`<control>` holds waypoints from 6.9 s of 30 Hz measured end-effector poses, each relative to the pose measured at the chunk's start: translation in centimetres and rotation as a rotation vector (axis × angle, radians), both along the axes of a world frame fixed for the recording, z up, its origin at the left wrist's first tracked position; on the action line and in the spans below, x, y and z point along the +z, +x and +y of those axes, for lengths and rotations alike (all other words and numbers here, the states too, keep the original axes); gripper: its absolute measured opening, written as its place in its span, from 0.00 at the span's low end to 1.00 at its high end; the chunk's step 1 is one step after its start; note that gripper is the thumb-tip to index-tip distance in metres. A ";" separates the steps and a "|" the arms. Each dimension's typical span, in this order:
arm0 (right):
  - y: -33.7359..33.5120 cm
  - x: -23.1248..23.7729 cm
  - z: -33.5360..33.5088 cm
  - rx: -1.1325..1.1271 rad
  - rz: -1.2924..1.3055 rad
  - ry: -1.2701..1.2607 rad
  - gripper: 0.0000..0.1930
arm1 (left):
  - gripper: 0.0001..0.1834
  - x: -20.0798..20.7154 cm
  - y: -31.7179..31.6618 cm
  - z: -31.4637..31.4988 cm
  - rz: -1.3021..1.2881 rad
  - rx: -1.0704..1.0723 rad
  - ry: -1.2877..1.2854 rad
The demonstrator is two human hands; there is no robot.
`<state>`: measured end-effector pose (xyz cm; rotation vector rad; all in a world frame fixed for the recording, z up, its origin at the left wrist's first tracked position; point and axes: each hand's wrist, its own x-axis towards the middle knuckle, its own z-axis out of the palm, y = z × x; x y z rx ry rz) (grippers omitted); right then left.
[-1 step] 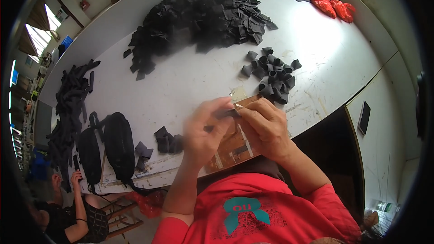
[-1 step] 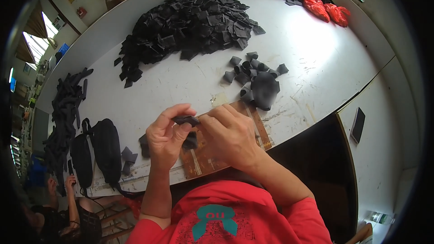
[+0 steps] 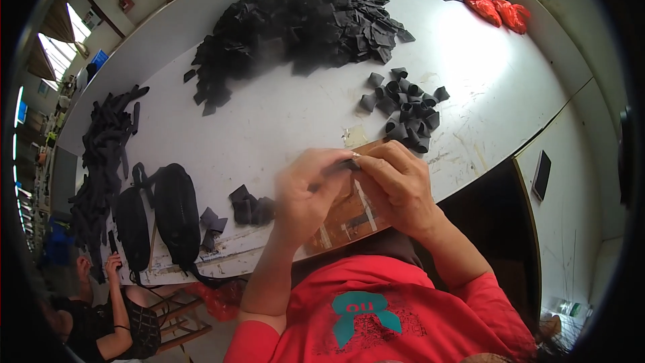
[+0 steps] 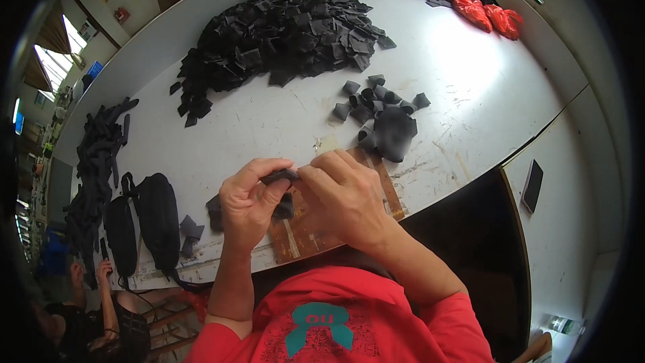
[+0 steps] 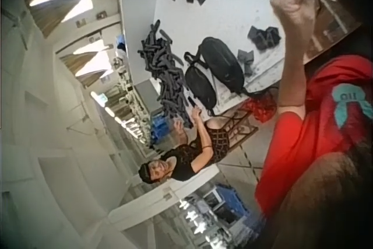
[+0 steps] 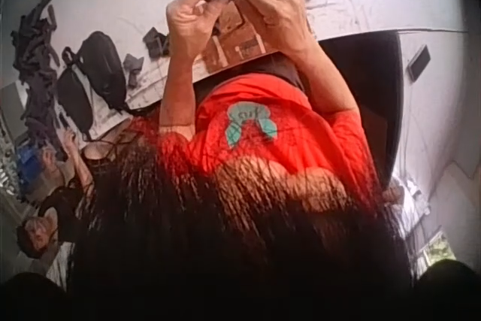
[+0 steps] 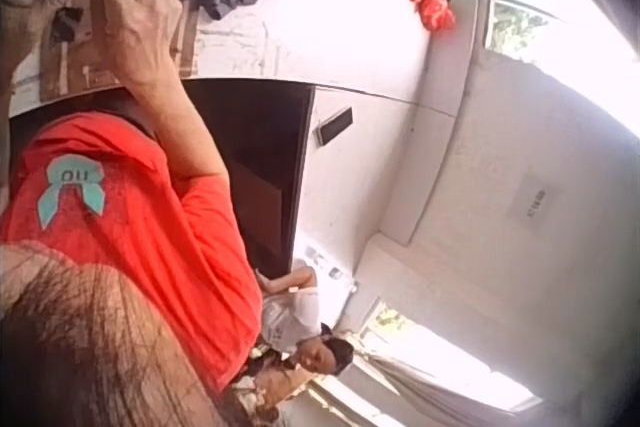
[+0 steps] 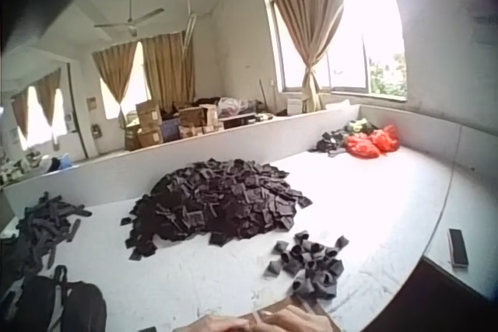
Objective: The person is assembling small black fabric pieces at a workbench using a glue stick.
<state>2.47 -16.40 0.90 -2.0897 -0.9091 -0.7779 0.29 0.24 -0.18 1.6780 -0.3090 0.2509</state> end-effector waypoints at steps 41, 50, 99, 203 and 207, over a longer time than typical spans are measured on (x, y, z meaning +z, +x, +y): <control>-5.0 -6.7 2.6 0.008 0.578 0.321 0.04 | 0.03 -6.1 -5.1 -0.4 0.456 0.101 -0.435; -4.0 -7.7 3.0 -0.140 0.126 0.015 0.08 | 0.02 -5.1 -5.2 -2.9 -0.092 0.533 0.195; -0.2 -0.7 0.6 0.081 0.334 0.310 0.09 | 0.07 -2.4 -0.5 -1.0 0.091 -0.081 -0.868; -4.0 -3.2 0.6 0.402 1.705 0.830 0.13 | 0.06 -3.0 -5.8 -1.6 0.422 0.225 -0.463; -2.2 0.8 -0.5 0.467 1.373 0.641 0.16 | 0.09 -0.9 -3.3 -0.1 0.648 -0.631 -1.488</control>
